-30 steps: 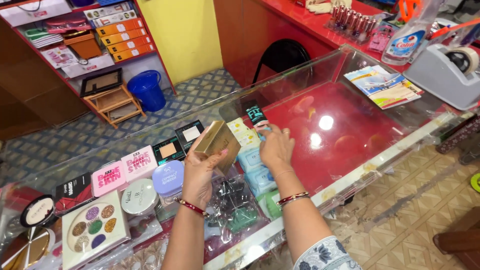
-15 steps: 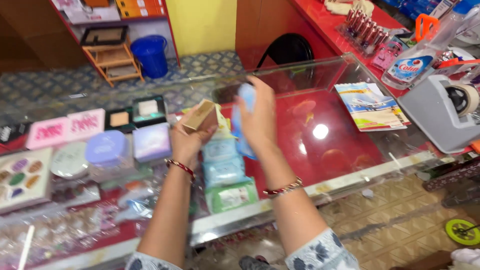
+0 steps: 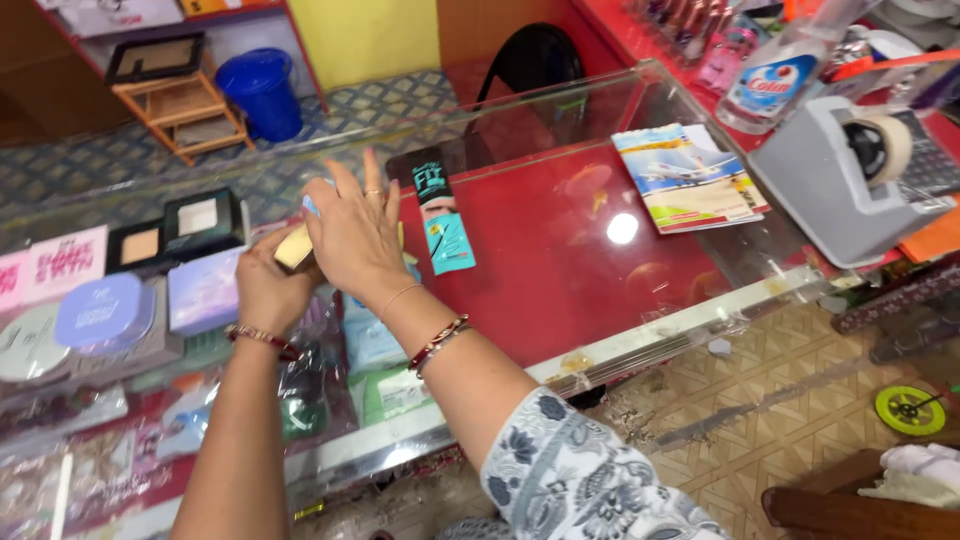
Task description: The person wipes various cosmetic items, including compacts, boxes, and tubes, with a blue cloth on a glass display counter. The person picks up each item individually, wipes it thoroughly, and places it back on the counter in a different position.
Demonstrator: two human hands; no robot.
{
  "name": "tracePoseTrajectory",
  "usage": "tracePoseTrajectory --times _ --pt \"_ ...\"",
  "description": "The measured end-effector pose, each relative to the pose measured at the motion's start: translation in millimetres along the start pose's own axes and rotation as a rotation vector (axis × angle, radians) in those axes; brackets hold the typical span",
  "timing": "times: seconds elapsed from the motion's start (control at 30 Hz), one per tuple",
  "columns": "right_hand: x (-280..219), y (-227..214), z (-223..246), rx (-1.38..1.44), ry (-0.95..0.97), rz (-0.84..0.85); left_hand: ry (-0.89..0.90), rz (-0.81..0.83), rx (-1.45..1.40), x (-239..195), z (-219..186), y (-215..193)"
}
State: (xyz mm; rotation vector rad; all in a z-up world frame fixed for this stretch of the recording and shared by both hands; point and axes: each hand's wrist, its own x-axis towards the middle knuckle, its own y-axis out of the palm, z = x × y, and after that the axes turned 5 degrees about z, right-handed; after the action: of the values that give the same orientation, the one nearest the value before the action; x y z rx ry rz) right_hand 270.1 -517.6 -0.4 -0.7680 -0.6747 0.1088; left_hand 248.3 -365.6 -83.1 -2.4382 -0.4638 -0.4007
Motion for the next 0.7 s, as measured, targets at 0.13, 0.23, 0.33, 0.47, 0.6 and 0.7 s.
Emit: tracePoseTrajectory --times 0.13,0.23,0.33,0.47,0.6,0.7 --pt "-4.7 12.8 7.6 0.017 -0.044 0.083 -0.118 0.042 -0.021 0.9 -2.6 -6.8" --pt "-22.5 18.3 20.6 0.096 -0.134 0.084 -0.165 0.065 0.022 5.1 10.4 -11.2" --pt "-18.6 12.1 11.5 0.071 -0.117 -0.005 -0.122 0.085 -0.052 7.7 13.9 -10.3" --pt "3.6 9.2 -8.0 0.184 0.151 0.071 -0.230 0.156 -0.185 6.4 -21.6 -13.2" --pt "5.1 26.3 -20.8 0.302 0.233 0.068 -0.227 0.183 0.531 9.2 -69.7 -16.5" --pt "6.7 43.6 -37.1 0.431 0.265 0.028 -0.206 0.221 0.803 22.0 -80.6 -9.0"
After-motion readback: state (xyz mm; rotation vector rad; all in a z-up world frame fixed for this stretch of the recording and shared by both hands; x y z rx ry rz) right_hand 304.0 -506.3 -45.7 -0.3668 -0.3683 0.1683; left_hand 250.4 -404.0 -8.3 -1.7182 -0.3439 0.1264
